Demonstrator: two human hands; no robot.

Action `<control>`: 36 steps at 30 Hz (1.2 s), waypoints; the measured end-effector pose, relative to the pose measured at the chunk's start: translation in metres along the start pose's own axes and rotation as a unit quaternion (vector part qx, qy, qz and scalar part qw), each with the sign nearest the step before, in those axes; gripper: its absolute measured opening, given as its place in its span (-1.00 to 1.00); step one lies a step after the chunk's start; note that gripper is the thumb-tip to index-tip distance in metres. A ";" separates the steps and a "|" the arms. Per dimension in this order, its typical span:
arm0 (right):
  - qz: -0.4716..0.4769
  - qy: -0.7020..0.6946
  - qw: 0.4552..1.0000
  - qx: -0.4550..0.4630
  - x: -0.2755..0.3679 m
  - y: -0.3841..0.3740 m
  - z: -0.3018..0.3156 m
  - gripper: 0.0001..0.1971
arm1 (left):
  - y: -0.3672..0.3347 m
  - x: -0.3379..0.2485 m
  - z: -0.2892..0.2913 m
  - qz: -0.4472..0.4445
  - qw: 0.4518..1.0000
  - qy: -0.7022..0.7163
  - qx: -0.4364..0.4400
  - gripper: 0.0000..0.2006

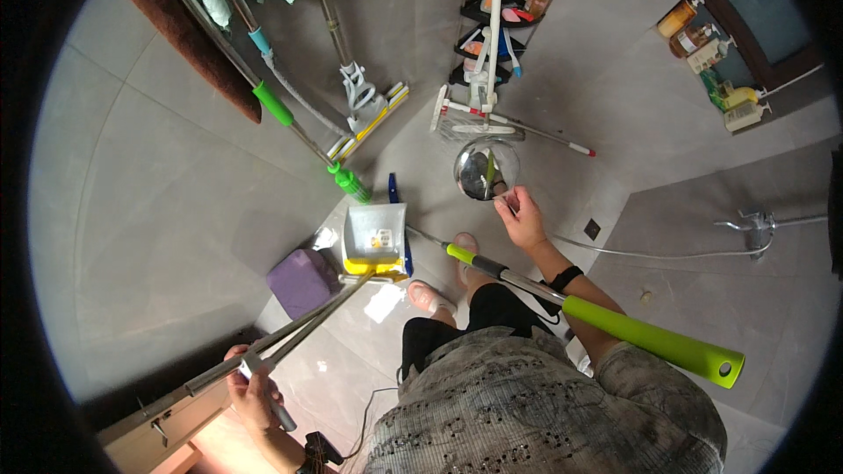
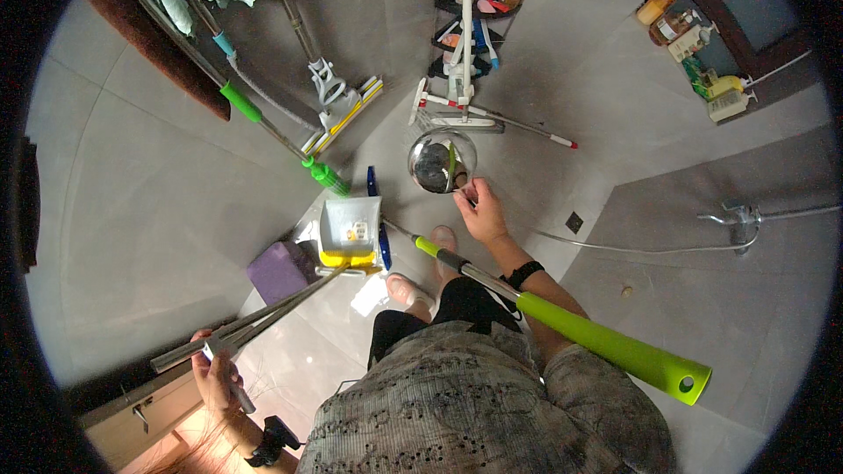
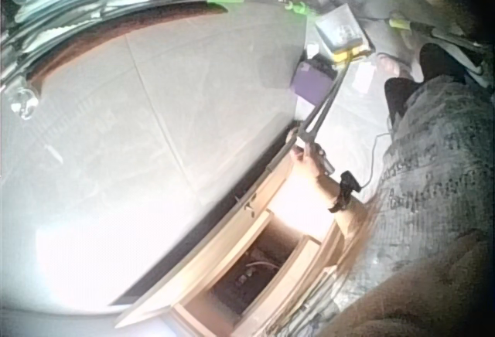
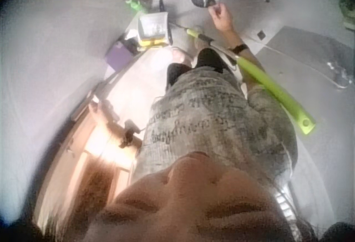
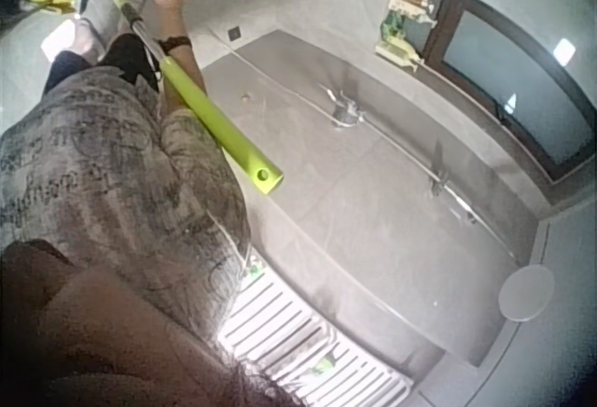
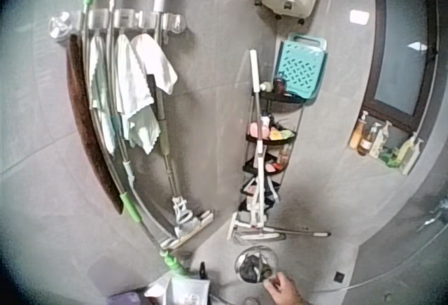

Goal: The person uses a squeegee to move water toward a floor drain, then picks up several mops, a broom, and a dustpan from the floor and handles a shower head.

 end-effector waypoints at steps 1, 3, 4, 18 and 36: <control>0.018 0.001 1.000 0.005 0.015 0.001 -0.001 -0.76 | 0.001 0.000 0.010 -0.015 1.000 -0.023 -0.014 -0.67; 0.037 0.000 0.999 0.014 0.021 0.000 -0.005 -0.76 | 0.002 0.006 0.024 -0.005 0.999 -0.011 -0.043 -0.65; 0.039 -0.021 0.999 0.021 0.018 0.000 -0.008 -0.76 | 0.004 0.007 0.024 -0.004 0.999 -0.011 -0.047 -0.65; 0.014 -0.059 0.995 0.076 0.002 0.013 -0.032 -0.80 | -0.046 0.075 -0.041 -0.006 0.992 0.027 -0.120 -0.62; -0.015 -0.075 0.991 0.108 0.010 0.029 -0.042 -0.76 | -0.122 0.062 -0.151 -0.064 0.906 -0.418 0.026 -0.43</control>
Point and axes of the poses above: each hand's wrist, its own y-axis away from the middle knuckle, its own z-axis out of the back of the hand, x = y × z, the point moved 8 cm from there along -y, towards the middle knuckle, and after that the axes turned 9 degrees about -x, right-handed, at the moved point
